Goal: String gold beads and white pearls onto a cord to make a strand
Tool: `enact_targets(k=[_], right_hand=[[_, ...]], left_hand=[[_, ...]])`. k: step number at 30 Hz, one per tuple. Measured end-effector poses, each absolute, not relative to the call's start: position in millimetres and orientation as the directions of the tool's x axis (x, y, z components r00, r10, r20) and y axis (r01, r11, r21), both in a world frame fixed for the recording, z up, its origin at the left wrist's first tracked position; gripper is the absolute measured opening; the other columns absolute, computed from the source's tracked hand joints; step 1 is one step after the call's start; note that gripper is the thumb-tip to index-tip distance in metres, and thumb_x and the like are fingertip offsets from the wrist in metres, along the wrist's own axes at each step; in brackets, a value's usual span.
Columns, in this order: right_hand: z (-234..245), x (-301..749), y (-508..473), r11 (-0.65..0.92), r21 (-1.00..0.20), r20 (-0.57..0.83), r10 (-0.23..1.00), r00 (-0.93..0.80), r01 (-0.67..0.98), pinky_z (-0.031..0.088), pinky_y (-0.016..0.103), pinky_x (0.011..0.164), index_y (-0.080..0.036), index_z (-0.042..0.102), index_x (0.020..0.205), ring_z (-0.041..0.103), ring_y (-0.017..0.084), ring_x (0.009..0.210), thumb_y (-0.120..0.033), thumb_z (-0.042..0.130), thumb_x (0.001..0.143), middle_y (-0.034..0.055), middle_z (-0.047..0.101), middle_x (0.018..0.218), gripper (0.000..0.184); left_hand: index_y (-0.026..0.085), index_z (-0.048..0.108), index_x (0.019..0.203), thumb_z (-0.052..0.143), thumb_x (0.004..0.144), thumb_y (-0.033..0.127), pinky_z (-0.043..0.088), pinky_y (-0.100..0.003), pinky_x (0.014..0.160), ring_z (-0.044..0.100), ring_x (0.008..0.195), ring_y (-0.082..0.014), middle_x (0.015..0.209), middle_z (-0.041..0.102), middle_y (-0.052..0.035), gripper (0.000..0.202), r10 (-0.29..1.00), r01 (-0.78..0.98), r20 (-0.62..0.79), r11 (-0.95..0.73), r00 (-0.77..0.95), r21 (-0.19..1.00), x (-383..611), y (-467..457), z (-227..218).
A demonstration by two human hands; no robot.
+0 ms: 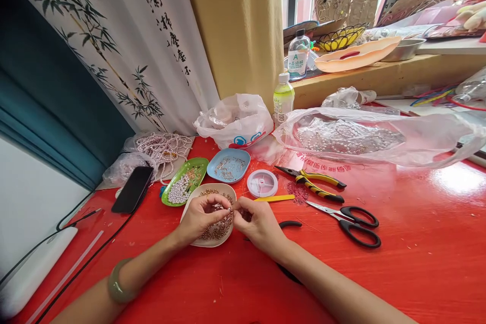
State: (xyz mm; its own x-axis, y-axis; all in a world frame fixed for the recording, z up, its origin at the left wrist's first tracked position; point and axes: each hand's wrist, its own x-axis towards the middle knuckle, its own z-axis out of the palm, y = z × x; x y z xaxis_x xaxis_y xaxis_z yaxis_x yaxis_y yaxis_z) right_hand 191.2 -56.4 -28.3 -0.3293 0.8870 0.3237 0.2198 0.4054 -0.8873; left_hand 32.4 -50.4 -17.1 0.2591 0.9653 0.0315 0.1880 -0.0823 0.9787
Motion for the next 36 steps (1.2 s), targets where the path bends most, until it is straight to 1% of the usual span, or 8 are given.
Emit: enact_targets(k=[6,11,16,20,26,31,33,36], right_hand=[[-27.9,191.3,-55.5,0.407,-0.879,0.319,0.889,-0.328,0.248,0.025,0.018,0.042,-0.016,0.047,0.058,0.029,0.007,0.045,-0.015,0.042,0.069,-0.0059,0.034,0.048,0.012],[-30.1,191.0,-54.2,0.404,-0.875,0.311,0.892,-0.327,0.268,0.025,0.018,0.042,-0.016,0.046,0.058,0.029,0.007,0.044,-0.014,0.042,0.067,-0.006,0.033,0.048,0.011],[-32.1,191.4,-54.7,0.419,-0.865,0.32,0.884,-0.34,0.277,0.025,0.017,0.042,-0.017,0.044,0.057,0.029,0.007,0.044,-0.014,0.042,0.067,-0.006,0.033,0.048,0.011],[-30.4,192.0,-55.3,0.402,-0.867,0.294,0.89,-0.348,0.294,0.024,0.017,0.04,-0.018,0.042,0.055,0.028,0.007,0.043,-0.014,0.041,0.066,-0.0063,0.031,0.047,0.012],[-26.8,192.6,-55.0,0.38,-0.878,0.261,0.89,-0.374,0.292,0.024,0.017,0.039,-0.017,0.043,0.054,0.028,0.007,0.044,-0.013,0.04,0.065,-0.0057,0.031,0.047,0.013],[-29.8,193.0,-54.3,0.341,-0.902,0.225,0.894,-0.386,0.265,0.025,0.018,0.04,-0.017,0.041,0.055,0.03,0.007,0.043,-0.015,0.041,0.069,-0.0063,0.032,0.046,0.014],[-30.5,193.6,-54.3,0.303,-0.925,0.191,0.891,-0.411,0.23,0.026,0.018,0.039,-0.018,0.042,0.058,0.033,0.007,0.042,-0.017,0.04,0.073,-0.0062,0.036,0.046,0.015],[-28.8,195.0,-54.6,0.249,-0.953,0.155,0.889,-0.43,0.172,0.028,0.018,0.039,-0.017,0.046,0.063,0.037,0.007,0.041,-0.021,0.039,0.078,-0.0052,0.043,0.048,0.017]], left_hand=[[0.013,0.062,0.073,0.061,0.07,0.018,0.046,-0.023,0.068,0.059,0.073,-0.0143,0.076,0.065,-0.0045,0.006,0.954,0.263,0.109,-0.185,0.278,0.947,33.2,-50.8,-14.1],[0.014,0.063,0.074,0.06,0.072,0.016,0.046,-0.024,0.071,0.059,0.073,-0.014,0.076,0.066,-0.0042,0.005,0.91,0.376,0.26,-0.375,0.323,0.847,31.8,-51.9,-12.8],[0.016,0.064,0.076,0.059,0.073,0.016,0.046,-0.026,0.072,0.059,0.075,-0.0153,0.078,0.066,-0.0047,0.006,0.856,0.411,0.372,-0.503,0.359,0.76,29.4,-53.0,-13.3],[0.016,0.064,0.077,0.059,0.073,0.017,0.046,-0.027,0.072,0.06,0.075,-0.0163,0.078,0.066,-0.0055,0.007,0.843,0.436,0.391,-0.528,0.369,0.728,29.6,-54.1,-11.9],[0.017,0.064,0.078,0.056,0.075,0.015,0.047,-0.029,0.073,0.06,0.077,-0.0169,0.079,0.066,-0.0067,0.009,0.805,0.427,0.435,-0.586,0.403,0.689,30.2,-55.6,-10.9],[0.017,0.065,0.083,0.056,0.076,0.014,0.046,-0.029,0.074,0.059,0.079,-0.0168,0.082,0.066,-0.0072,0.012,0.765,0.398,0.47,-0.636,0.441,0.661,28.2,-56.7,-12.8],[0.017,0.065,0.083,0.056,0.076,0.015,0.046,-0.028,0.075,0.059,0.08,-0.0166,0.083,0.066,-0.0071,0.011,0.774,0.394,0.465,-0.624,0.43,0.675,27.6,-56.6,-13.9],[0.017,0.066,0.081,0.058,0.075,0.02,0.046,-0.027,0.074,0.06,0.079,-0.0164,0.082,0.066,-0.0062,0.01,0.847,0.399,0.399,-0.521,0.351,0.754,27.6,-55.0,-15.5]])
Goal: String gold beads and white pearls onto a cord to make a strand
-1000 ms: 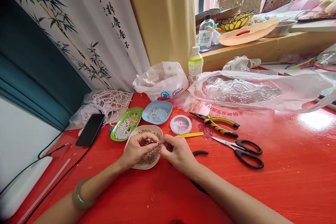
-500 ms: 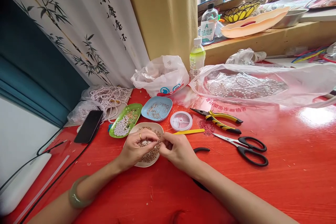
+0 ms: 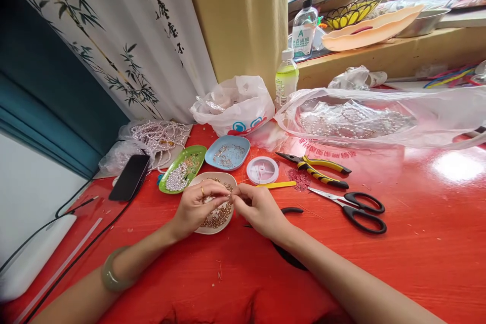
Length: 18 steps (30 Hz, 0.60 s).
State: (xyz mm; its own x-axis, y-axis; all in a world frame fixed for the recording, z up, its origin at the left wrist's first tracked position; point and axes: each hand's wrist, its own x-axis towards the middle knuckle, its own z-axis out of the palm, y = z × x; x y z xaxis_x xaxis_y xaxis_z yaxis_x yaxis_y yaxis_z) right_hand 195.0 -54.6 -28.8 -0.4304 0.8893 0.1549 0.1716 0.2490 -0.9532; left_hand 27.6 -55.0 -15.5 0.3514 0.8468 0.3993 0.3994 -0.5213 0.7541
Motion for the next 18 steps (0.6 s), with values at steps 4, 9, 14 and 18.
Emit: enact_targets(k=[4,9,14,18], right_hand=[[-25.8,196.8,-54.5,0.225,-0.968,0.157,0.89,-0.428,0.113,0.03,0.018,0.039,-0.017,0.05,0.07,0.038,0.008,0.042,-0.028,0.039,0.083,-0.0046,0.045,0.05,0.02],[-28.6,197.0,-53.3,0.232,-0.967,0.17,0.892,-0.418,0.101,0.031,0.019,0.04,-0.016,0.05,0.075,0.037,0.008,0.043,-0.034,0.04,0.085,-0.004,0.046,0.05,0.023],[-30.4,197.3,-54.1,0.29,-0.946,0.22,0.902,-0.372,0.144,0.032,0.019,0.041,-0.016,0.052,0.081,0.039,0.009,0.044,-0.033,0.041,0.086,-0.0047,0.044,0.051,0.021],[-29.4,196.2,-55.9,0.449,-0.86,0.355,0.868,-0.347,0.242,0.03,0.02,0.043,-0.015,0.053,0.09,0.037,0.009,0.045,-0.026,0.046,0.082,-0.0068,0.038,0.051,0.015]], left_hand=[[0.015,0.065,0.08,0.063,0.071,0.022,0.047,-0.025,0.071,0.06,0.077,-0.0169,0.08,0.067,-0.0051,0.012,0.933,0.375,0.26,-0.339,0.248,0.863,27.9,-51.1,-16.4],[0.014,0.065,0.076,0.06,0.072,0.023,0.047,-0.024,0.069,0.06,0.076,-0.0163,0.078,0.067,-0.0051,0.011,0.942,0.323,0.223,-0.298,0.249,0.898,28.1,-49.8,-15.3],[0.014,0.063,0.074,0.057,0.072,0.022,0.045,-0.022,0.061,0.058,0.066,-0.0136,0.072,0.064,-0.003,0.01,0.953,0.344,0.208,-0.276,0.221,0.897,27.2,-50.9,-16.7],[0.014,0.061,0.071,0.056,0.072,0.021,0.043,-0.02,0.058,0.055,0.061,-0.0116,0.069,0.062,-0.0016,0.009,0.953,0.342,0.205,-0.274,0.224,0.899,26.5,-50.8,-18.5]])
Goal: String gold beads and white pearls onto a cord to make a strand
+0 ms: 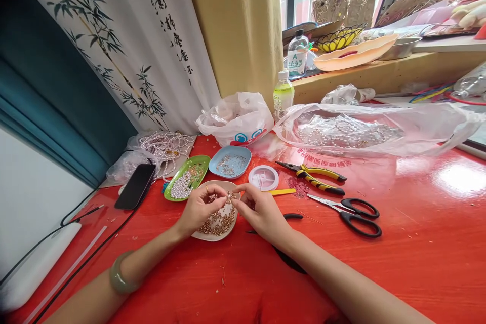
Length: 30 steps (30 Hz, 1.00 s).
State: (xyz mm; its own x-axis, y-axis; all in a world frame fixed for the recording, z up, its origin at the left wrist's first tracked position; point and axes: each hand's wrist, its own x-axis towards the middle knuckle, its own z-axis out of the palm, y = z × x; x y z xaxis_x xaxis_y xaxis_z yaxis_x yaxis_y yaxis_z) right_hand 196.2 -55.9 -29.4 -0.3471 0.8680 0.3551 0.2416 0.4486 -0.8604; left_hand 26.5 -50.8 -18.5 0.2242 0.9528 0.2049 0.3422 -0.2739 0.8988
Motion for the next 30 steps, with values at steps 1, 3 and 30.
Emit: enact_targets(k=[1,3,30], right_hand=[[-29.8,195.6,-56.2,0.487,-0.831,0.386,0.853,-0.35,0.27,0.029,0.02,0.043,-0.015,0.053,0.092,0.036,0.009,0.045,-0.024,0.046,0.081,-0.007,0.037,0.051,0.015],[-31.5,194.4,-56.5,0.55,-0.769,0.43,0.821,-0.375,0.324,0.028,0.019,0.042,-0.015,0.054,0.095,0.035,0.008,0.043,-0.019,0.046,0.08,-0.0071,0.037,0.051,0.017],[-34.9,198.0,-52.6,0.604,-0.591,0.491,0.795,-0.356,0.535,0.043,0.025,0.055,-0.019,0.057,0.082,0.062,0.017,0.06,-0.02,0.044,0.084,0.0049,0.068,0.07,0.013]], left_hand=[[0.014,0.061,0.071,0.055,0.072,0.021,0.042,-0.02,0.057,0.054,0.06,-0.0114,0.068,0.062,-0.0015,0.009,0.952,0.345,0.201,-0.273,0.23,0.898,26.5,-50.8,-18.9],[0.014,0.06,0.07,0.055,0.071,0.02,0.042,-0.02,0.057,0.054,0.06,-0.0115,0.068,0.061,-0.0016,0.008,0.95,0.353,0.195,-0.275,0.245,0.894,26.7,-50.8,-19.8],[0.014,0.062,0.072,0.064,0.069,0.026,0.046,-0.023,0.064,0.059,0.068,-0.0143,0.073,0.064,-0.0036,0.014,0.965,0.273,0.171,-0.221,0.197,0.936,26.9,-45.9,-26.2]])
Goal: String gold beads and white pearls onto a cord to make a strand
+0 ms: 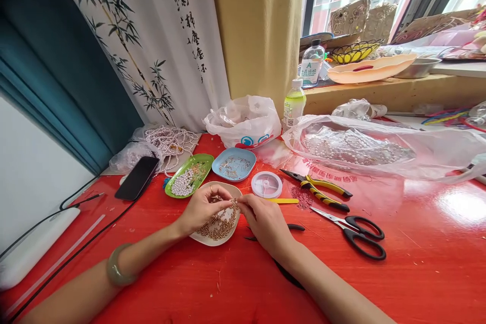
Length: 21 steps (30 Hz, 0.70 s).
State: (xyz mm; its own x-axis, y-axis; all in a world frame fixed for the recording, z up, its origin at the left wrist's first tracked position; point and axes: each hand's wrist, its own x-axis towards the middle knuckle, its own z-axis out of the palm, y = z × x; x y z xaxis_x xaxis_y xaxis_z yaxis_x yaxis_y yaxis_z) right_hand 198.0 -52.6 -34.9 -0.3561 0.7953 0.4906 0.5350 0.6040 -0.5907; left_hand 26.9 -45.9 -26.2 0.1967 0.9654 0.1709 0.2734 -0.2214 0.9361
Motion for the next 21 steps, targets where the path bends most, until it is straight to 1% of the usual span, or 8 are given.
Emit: enact_targets(k=[4,9,21], right_hand=[[-34.3,197.9,-54.1,0.634,-0.542,0.521,0.769,-0.372,0.552,0.044,0.024,0.055,-0.019,0.058,0.083,0.062,0.016,0.06,-0.021,0.043,0.086,0.0049,0.068,0.071,0.015],[-34.4,198.0,-54.5,0.675,-0.518,0.586,0.728,-0.357,0.525,0.045,0.023,0.055,-0.018,0.058,0.083,0.062,0.015,0.06,-0.022,0.041,0.087,0.0047,0.069,0.071,0.018],[-35.8,198.1,-54.2,0.691,-0.494,0.607,0.709,-0.36,0.528,0.044,0.022,0.055,-0.017,0.058,0.081,0.061,0.014,0.058,-0.019,0.043,0.086,0.0041,0.067,0.069,0.016]], left_hand=[[0.014,0.063,0.073,0.065,0.069,0.025,0.046,-0.023,0.065,0.06,0.069,-0.0141,0.073,0.065,-0.0035,0.013,0.958,0.236,0.172,-0.226,0.228,0.945,26.9,-47.0,-26.5],[0.014,0.064,0.073,0.065,0.068,0.024,0.046,-0.024,0.067,0.06,0.071,-0.0147,0.073,0.066,-0.0036,0.012,0.956,0.214,0.181,-0.231,0.23,0.949,26.7,-47.7,-26.2],[0.013,0.063,0.071,0.067,0.066,0.025,0.047,-0.025,0.066,0.06,0.069,-0.0151,0.072,0.066,-0.0033,0.013,0.966,0.218,0.167,-0.209,0.197,0.953,27.0,-48.0,-23.0]])
